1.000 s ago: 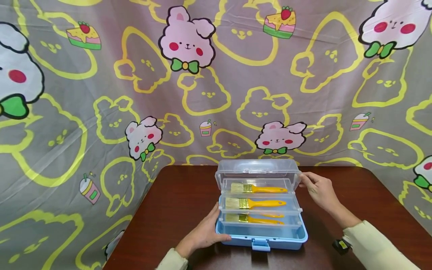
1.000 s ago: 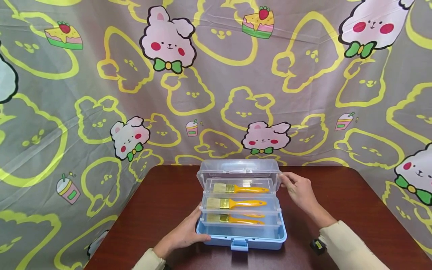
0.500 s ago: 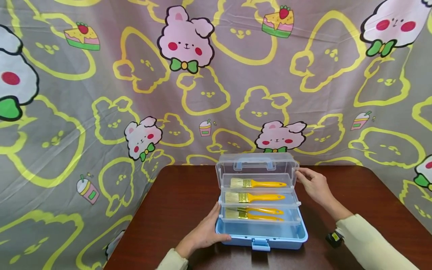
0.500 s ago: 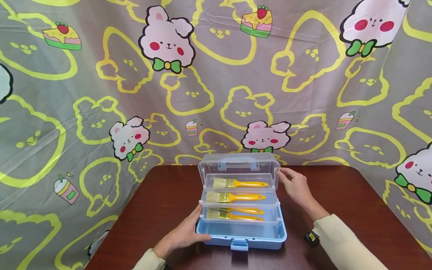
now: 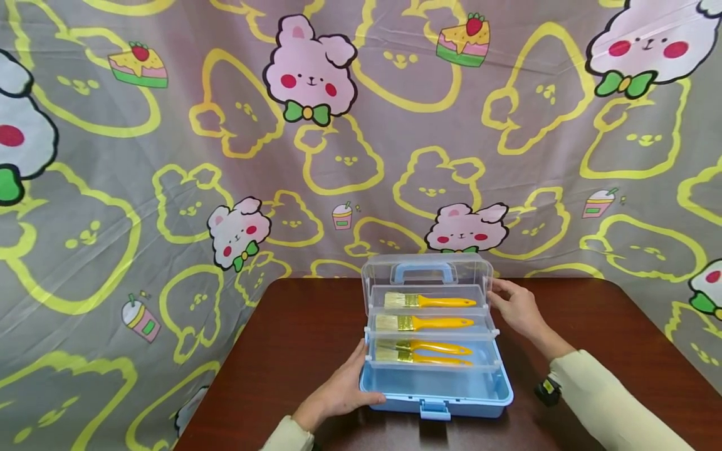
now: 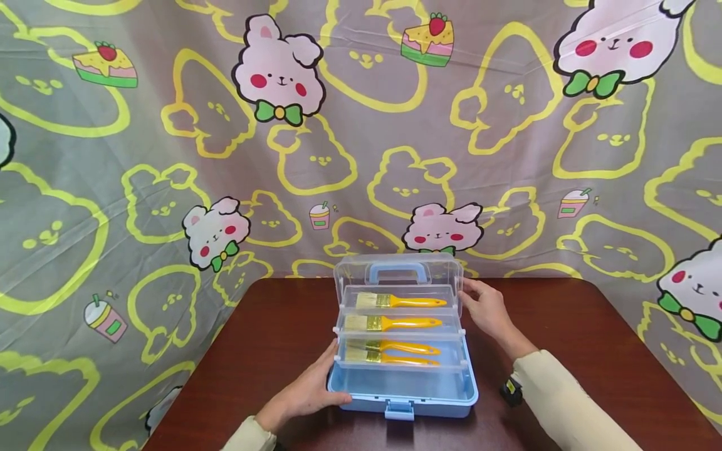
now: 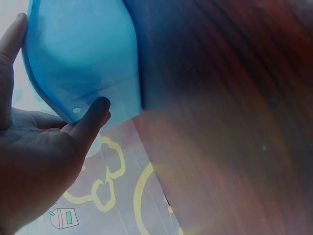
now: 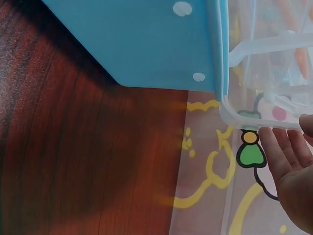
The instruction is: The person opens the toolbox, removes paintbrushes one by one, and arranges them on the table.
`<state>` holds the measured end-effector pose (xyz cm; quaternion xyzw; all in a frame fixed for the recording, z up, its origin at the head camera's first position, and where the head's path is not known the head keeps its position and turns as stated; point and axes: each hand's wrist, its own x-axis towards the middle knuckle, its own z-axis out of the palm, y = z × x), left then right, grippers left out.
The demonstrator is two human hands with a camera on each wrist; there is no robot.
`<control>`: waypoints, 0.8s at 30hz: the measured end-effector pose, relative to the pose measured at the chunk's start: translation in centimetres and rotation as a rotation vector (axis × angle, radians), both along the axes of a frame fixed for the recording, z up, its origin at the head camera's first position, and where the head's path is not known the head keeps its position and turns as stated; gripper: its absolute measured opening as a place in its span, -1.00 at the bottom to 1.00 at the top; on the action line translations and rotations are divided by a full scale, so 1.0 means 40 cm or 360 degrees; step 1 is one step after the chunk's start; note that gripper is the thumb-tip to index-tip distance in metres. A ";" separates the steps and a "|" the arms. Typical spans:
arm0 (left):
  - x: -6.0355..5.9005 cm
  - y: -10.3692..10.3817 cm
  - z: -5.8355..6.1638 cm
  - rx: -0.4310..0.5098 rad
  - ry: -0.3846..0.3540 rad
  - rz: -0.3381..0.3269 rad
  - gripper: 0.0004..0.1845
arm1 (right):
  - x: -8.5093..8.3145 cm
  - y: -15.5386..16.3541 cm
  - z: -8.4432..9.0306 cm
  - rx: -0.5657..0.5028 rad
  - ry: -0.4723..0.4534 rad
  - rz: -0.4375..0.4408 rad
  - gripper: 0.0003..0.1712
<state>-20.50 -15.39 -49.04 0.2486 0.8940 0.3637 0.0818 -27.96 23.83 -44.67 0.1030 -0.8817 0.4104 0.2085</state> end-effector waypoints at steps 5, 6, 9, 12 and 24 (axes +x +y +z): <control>-0.003 0.000 -0.002 0.0032 0.0004 -0.0009 0.21 | -0.013 0.000 -0.002 -0.0005 -0.0056 0.0011 -0.54; -0.003 0.000 -0.003 0.0037 0.0003 -0.0011 0.21 | -0.015 0.000 -0.003 -0.0002 -0.0072 0.0009 -0.53; -0.002 -0.001 -0.004 0.0050 0.0001 -0.0019 0.22 | -0.024 -0.001 -0.002 0.0016 -0.0101 0.0003 -0.52; -0.001 -0.004 -0.005 0.0057 0.0002 -0.0027 0.22 | -0.035 -0.001 -0.002 0.0015 -0.0128 0.0006 -0.52; 0.002 -0.005 -0.009 -0.0014 -0.0017 0.0021 0.22 | -0.062 0.010 -0.005 -0.0240 -0.0385 0.0115 -0.48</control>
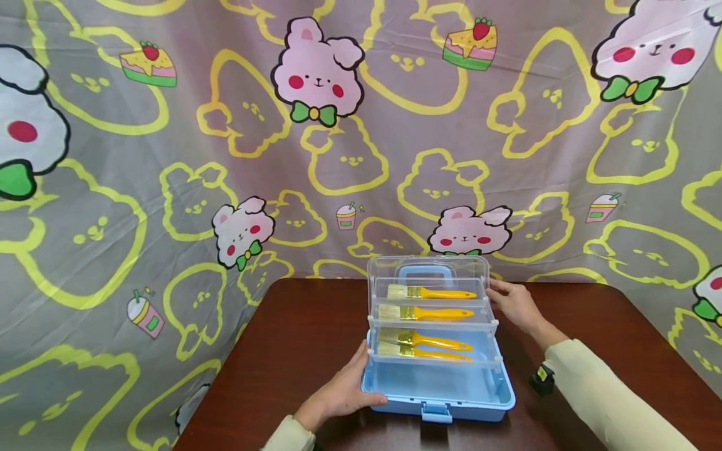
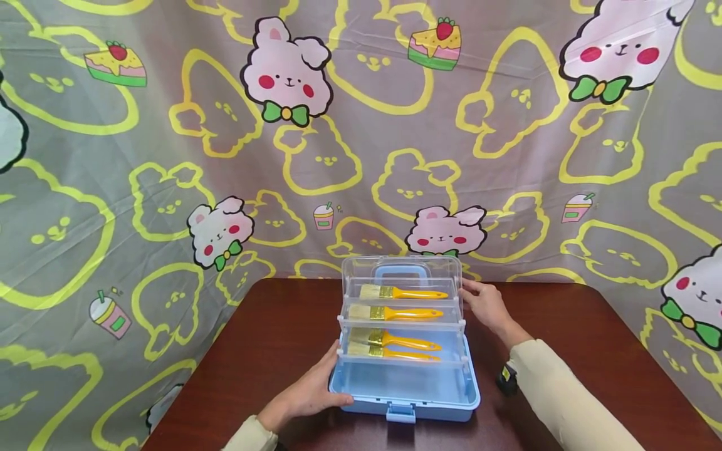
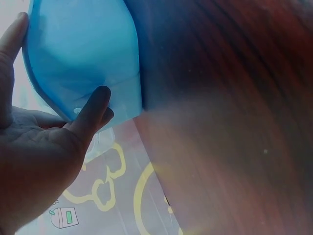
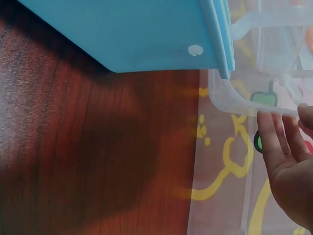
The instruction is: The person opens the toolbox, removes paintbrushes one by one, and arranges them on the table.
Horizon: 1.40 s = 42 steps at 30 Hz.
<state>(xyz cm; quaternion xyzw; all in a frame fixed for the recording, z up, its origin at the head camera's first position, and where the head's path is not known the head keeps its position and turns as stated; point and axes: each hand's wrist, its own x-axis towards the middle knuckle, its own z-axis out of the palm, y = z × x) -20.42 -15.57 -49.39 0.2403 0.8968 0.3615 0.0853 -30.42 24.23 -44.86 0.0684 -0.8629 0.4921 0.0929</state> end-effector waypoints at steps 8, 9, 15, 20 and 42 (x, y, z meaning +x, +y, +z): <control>0.005 0.005 0.004 -0.0001 -0.0008 0.0001 0.22 | -0.022 -0.002 0.003 0.0040 -0.0102 0.0040 -0.46; 0.006 0.005 0.004 -0.0005 -0.0008 -0.0005 0.21 | -0.023 -0.001 0.001 0.0048 -0.0109 0.0044 -0.46; 0.008 0.007 0.007 -0.0013 -0.0046 -0.0003 0.21 | -0.028 0.001 -0.007 0.0029 -0.0132 0.0091 -0.45; 0.009 0.008 0.012 -0.0042 -0.0060 0.0012 0.22 | -0.036 0.003 -0.011 0.0020 -0.0163 0.0114 -0.42; 0.007 0.003 0.016 -0.0062 -0.0104 0.0022 0.19 | -0.054 -0.003 -0.058 -0.0117 -0.0330 0.0138 -0.51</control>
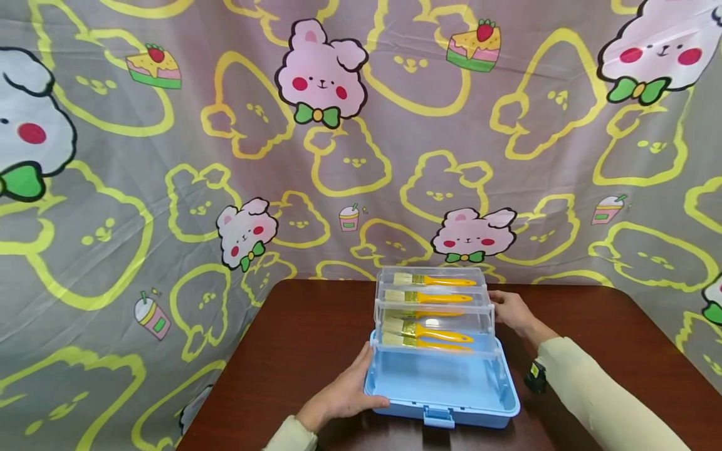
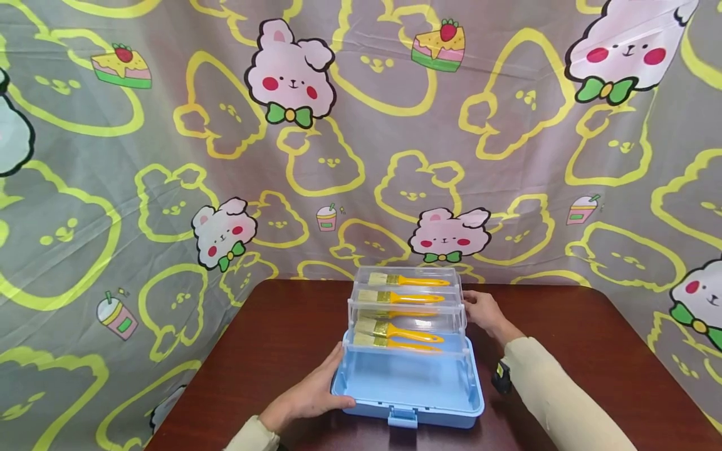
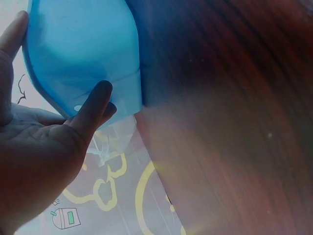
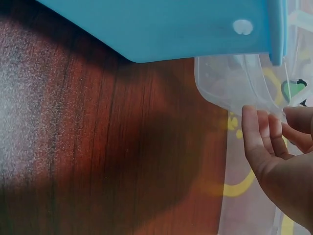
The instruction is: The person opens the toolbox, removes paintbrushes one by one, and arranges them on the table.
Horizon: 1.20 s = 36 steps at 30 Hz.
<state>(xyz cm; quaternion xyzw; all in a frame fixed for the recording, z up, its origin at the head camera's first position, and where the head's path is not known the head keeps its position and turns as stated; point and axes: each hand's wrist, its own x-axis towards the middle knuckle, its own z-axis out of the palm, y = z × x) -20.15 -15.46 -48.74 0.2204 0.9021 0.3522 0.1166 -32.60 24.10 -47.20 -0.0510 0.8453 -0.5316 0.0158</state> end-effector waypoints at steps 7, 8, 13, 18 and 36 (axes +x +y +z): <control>0.002 0.000 -0.001 0.0036 0.0010 -0.0008 0.21 | 0.000 0.001 -0.010 -0.0055 -0.0011 0.0008 -0.51; 0.002 0.000 0.000 0.0038 0.0008 -0.0007 0.21 | 0.001 0.000 -0.011 -0.0058 -0.0023 0.0008 -0.51; 0.000 0.001 0.000 0.0006 -0.0001 -0.0003 0.20 | 0.005 0.002 -0.027 0.0011 -0.0078 0.0032 -0.52; -0.001 0.005 -0.004 -0.0001 -0.0021 -0.0001 0.18 | 0.006 0.004 -0.043 0.0012 -0.0081 0.0020 -0.55; 0.001 0.009 0.006 -0.0027 -0.0028 0.0005 0.18 | 0.043 0.014 -0.029 0.0209 -0.0083 -0.0045 -0.49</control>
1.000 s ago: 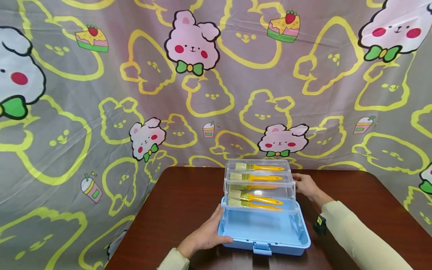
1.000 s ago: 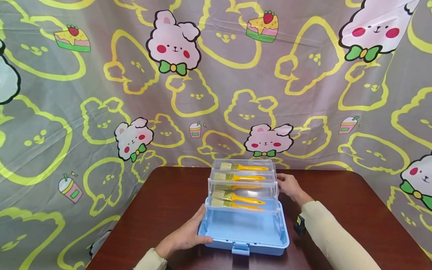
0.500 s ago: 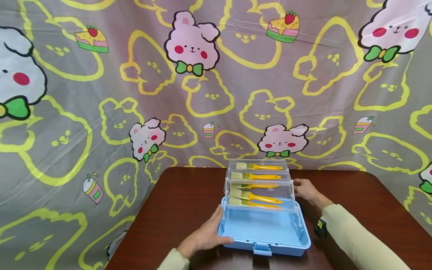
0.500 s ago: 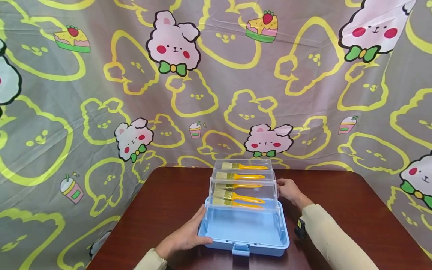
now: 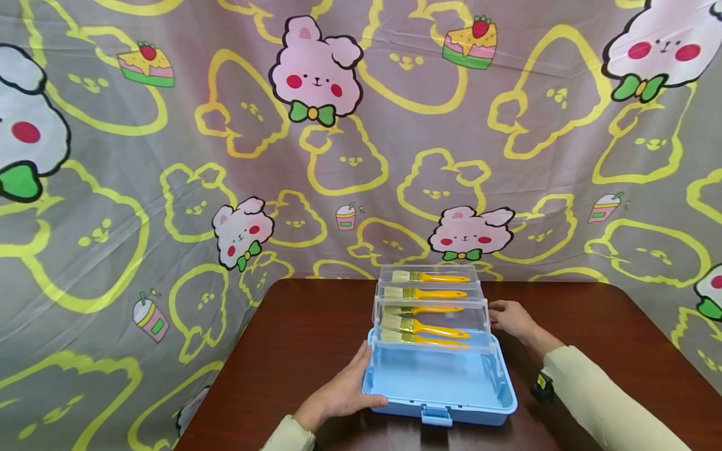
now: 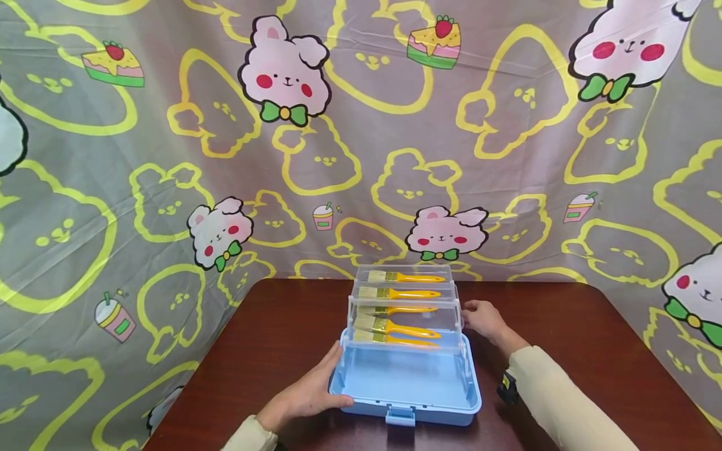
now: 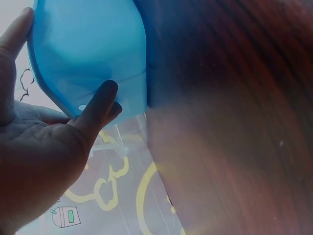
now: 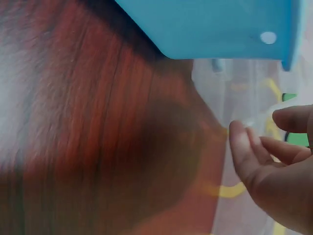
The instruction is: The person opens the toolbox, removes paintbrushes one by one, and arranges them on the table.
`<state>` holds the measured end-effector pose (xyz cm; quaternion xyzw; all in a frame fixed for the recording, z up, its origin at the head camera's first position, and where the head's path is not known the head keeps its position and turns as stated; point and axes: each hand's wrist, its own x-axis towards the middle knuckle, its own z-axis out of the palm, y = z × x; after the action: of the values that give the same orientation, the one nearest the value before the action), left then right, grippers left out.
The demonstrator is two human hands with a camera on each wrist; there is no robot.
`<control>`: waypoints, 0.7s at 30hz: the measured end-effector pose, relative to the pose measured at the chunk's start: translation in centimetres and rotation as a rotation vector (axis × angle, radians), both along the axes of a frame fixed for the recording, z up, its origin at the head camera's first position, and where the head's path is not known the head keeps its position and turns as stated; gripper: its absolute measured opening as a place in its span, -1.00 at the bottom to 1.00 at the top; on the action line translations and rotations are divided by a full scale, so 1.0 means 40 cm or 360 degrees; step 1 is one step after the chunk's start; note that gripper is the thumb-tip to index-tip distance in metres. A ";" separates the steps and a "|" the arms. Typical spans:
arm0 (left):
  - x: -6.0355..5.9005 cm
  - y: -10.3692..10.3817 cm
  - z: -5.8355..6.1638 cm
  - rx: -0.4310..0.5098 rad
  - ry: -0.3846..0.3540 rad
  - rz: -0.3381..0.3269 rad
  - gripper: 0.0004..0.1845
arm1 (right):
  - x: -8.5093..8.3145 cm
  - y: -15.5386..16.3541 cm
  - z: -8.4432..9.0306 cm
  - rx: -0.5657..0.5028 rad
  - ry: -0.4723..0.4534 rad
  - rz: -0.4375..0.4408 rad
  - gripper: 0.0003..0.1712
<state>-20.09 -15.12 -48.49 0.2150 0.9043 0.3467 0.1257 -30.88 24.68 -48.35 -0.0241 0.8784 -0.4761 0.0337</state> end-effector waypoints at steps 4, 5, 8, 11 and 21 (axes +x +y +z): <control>-0.002 -0.002 -0.002 -0.0006 0.0000 -0.0004 0.18 | 0.033 0.017 0.024 0.0053 0.0018 0.0019 -0.52; -0.003 -0.002 -0.002 -0.0004 -0.0003 -0.0003 0.18 | 0.043 0.022 0.032 0.0058 0.0012 0.0030 -0.53; -0.002 -0.002 -0.002 0.0006 -0.0017 0.0005 0.18 | 0.073 0.034 0.056 0.0055 0.0006 0.0072 -0.54; -0.001 -0.004 -0.001 0.0014 -0.0017 0.0007 0.18 | 0.102 0.039 0.088 0.0029 0.0005 0.0134 -0.54; -0.002 -0.006 0.002 0.0027 -0.0038 -0.0010 0.20 | 0.159 0.010 0.174 -0.0207 -0.0162 0.0347 -0.56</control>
<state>-20.17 -15.35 -48.41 0.2149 0.8991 0.3565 0.1358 -24.53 25.07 -41.38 -0.0973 0.8349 -0.5263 0.1280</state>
